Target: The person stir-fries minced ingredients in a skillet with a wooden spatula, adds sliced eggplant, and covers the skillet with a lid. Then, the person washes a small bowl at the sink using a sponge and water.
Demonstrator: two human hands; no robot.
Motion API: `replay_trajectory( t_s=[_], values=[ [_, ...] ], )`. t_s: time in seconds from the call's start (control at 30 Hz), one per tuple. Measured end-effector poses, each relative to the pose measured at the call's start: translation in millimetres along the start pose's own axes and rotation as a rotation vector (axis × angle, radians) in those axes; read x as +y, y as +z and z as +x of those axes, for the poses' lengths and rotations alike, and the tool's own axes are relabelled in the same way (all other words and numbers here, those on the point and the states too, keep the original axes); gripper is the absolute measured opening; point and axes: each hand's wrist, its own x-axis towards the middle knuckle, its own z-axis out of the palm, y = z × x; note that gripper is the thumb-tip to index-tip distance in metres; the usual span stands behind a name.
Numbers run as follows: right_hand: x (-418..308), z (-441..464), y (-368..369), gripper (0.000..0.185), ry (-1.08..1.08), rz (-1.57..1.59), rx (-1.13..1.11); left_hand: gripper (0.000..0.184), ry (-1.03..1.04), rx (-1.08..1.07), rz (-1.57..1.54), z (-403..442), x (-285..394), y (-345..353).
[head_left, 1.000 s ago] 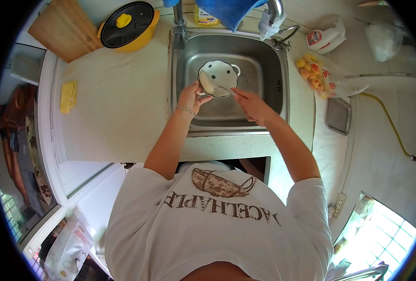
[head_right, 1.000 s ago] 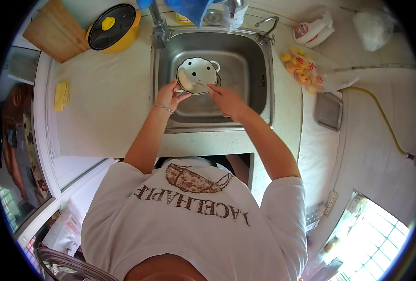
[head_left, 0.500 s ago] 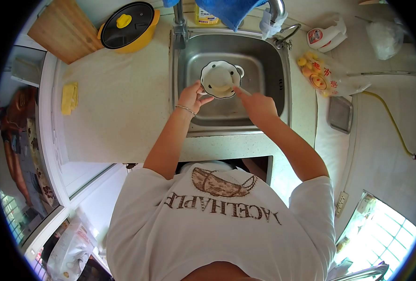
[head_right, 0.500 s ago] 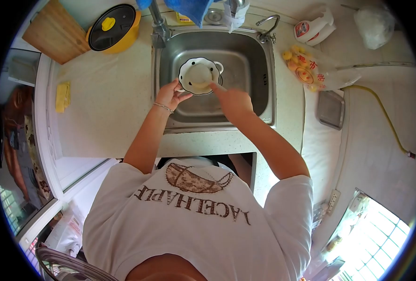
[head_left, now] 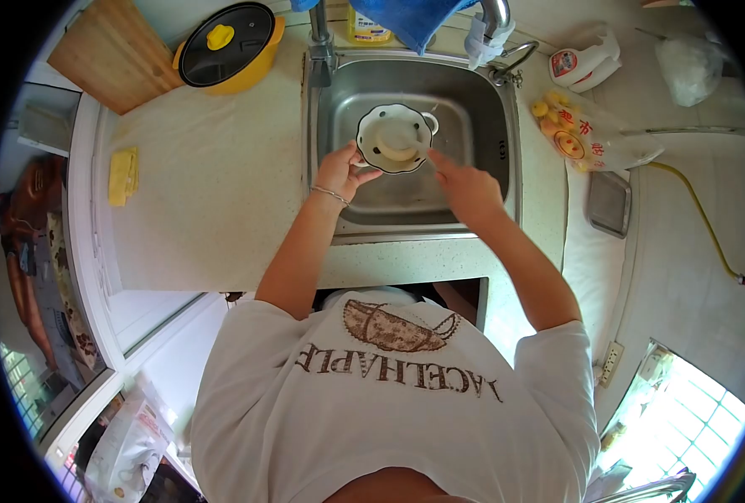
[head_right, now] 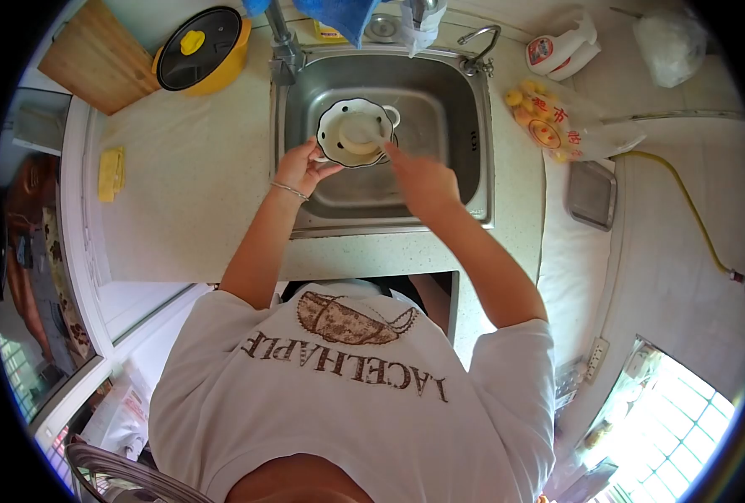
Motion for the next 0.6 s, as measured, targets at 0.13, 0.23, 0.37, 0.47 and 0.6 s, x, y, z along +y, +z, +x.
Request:
replay_trajectory(
  t_s=[0.13, 0.23, 0.37, 0.47, 0.6],
  values=[
    [7.0, 7.1, 45.3, 0.045, -0.047, 0.244, 0.061, 0.017, 0.032, -0.064, -0.138, 2.9, -5.4, -0.5],
    [7.4, 8.4, 43.0, 0.044, -0.005, 0.802, 0.020, 0.017, 0.020, 0.042, -0.095, -9.9, 2.4, 17.5],
    [19.8, 6.4, 7.5, 0.042, 0.073, 0.875, -0.313, 0.017, -0.009, 0.019, -0.106, 2.2, 1.0, 2.7],
    [20.8, 3.7, -9.5, 0.042, -0.138, 0.330, -0.156, 0.016, 0.000, -0.003, 0.047, 2.9, 2.7, 3.3],
    [-6.8, 1.5, -31.0, 0.053, -0.091, -0.292, -0.252, 0.017, -0.038, -0.001, 0.072, -2.7, 2.9, 7.6]
  ],
)
